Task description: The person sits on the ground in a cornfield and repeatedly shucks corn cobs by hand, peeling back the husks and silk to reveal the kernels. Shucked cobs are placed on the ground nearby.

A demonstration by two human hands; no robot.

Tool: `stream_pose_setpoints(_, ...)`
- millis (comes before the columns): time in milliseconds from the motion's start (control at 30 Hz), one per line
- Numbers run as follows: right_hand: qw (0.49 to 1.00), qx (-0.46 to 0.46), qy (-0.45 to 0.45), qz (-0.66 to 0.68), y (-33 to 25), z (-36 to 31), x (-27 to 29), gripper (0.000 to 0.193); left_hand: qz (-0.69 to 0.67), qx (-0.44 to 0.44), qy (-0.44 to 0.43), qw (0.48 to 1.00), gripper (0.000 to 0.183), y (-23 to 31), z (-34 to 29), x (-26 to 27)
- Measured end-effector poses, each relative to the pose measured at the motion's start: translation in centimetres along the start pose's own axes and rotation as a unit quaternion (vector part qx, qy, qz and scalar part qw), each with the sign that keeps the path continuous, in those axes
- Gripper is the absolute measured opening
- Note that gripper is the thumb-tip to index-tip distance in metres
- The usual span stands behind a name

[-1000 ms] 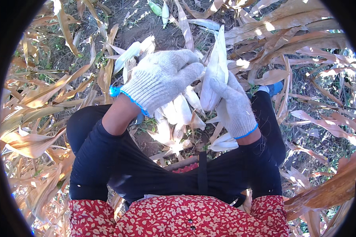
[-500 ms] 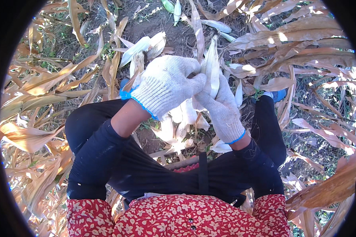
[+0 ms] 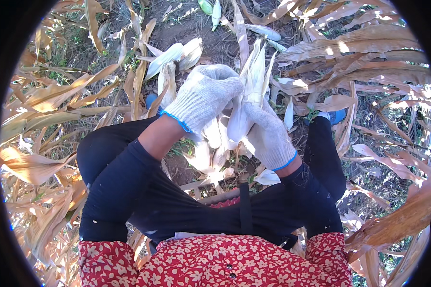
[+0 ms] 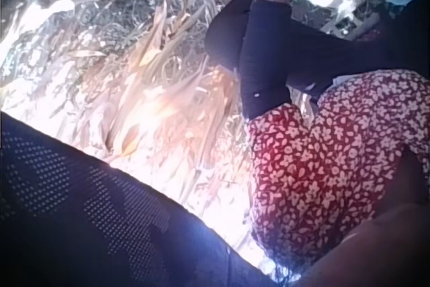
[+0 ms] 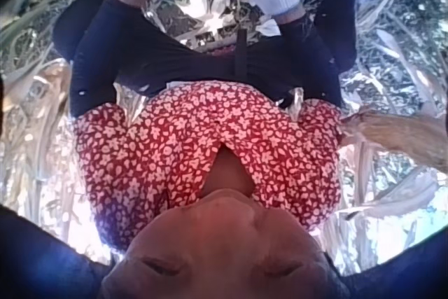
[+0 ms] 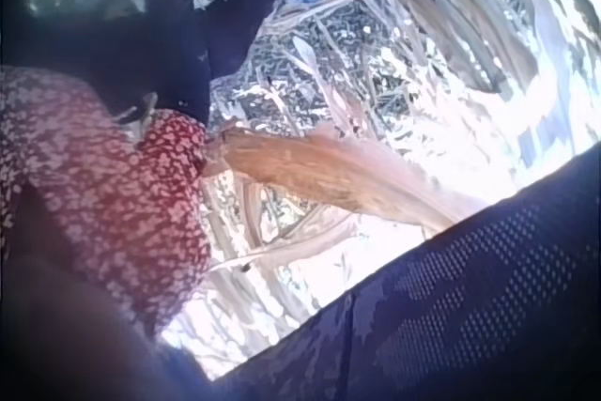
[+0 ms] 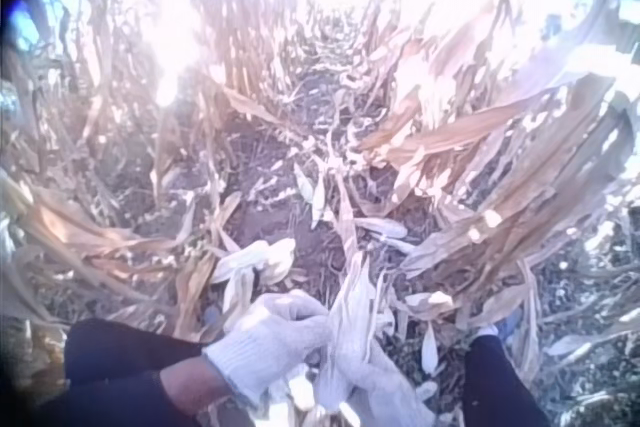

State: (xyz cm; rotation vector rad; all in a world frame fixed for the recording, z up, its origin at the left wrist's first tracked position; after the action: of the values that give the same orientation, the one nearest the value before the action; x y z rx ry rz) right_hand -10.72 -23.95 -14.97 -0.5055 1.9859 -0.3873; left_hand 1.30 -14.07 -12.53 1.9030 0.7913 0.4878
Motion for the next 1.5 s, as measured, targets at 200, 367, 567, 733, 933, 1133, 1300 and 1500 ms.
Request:
stream_pose_setpoints(200, 0.998, 0.008, 0.014, -0.066, -0.4, 0.5, 0.3, 0.047, -0.139, -0.012, -0.031, 0.99, 0.018, 0.5, -0.6, -0.3)
stream_pose_setpoints(367, 0.999, -0.011, -0.037, -0.023, -0.4, 0.3, -0.4, 0.049, -0.254, -0.029, -0.064, 0.965, 0.016, -0.3, -0.4, -0.2)
stream_pose_setpoints(567, 0.999, -0.001, -0.022, 0.048, -0.4, -0.3, -1.2, 0.047, -0.207, -0.033, -0.086, 0.974, 0.014, 1.0, -0.9, -0.3)
stream_pose_setpoints(733, 0.999, -0.007, 0.007, 0.044, 0.1, -0.8, -0.4, 0.044, -0.091, -0.075, -0.061, 0.991, 0.015, 1.9, -1.0, -0.5)
stream_pose_setpoints(933, 0.998, 0.021, 0.019, -0.052, -1.2, -0.5, -0.6, 0.04, -0.028, -0.194, -0.062, 0.979, 0.024, 1.9, -0.6, 0.7)
stream_pose_setpoints(1133, 0.961, 0.116, 0.078, -0.238, -2.3, -0.3, 0.4, 0.039, 0.186, -0.09, 0.03, 0.978, 0.033, 2.4, -0.4, -0.7)
stream_pose_setpoints(1300, 0.982, 0.091, 0.057, -0.157, -1.3, 0.2, 0.3, 0.042, 0.105, -0.08, -0.001, 0.991, 0.026, 1.3, -0.1, 0.0)
stream_pose_setpoints(1500, 1.0, -0.013, 0.002, -0.003, -0.9, 0.7, 0.5, 0.041, -0.087, -0.024, -0.05, 0.995, 0.02, 1.4, -0.3, 0.2)
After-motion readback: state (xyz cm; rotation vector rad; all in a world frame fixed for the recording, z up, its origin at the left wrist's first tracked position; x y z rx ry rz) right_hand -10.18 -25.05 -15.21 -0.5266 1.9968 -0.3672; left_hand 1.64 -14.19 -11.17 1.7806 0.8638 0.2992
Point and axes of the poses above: each hand's wrist, its own z-axis towards the middle knuckle, its own x-axis out of the back of the hand, y = z × x, the point moved 5 cm from there along z, towards the middle knuckle, and after that the axes turned 3 degrees about z, right-handed, at the moved point
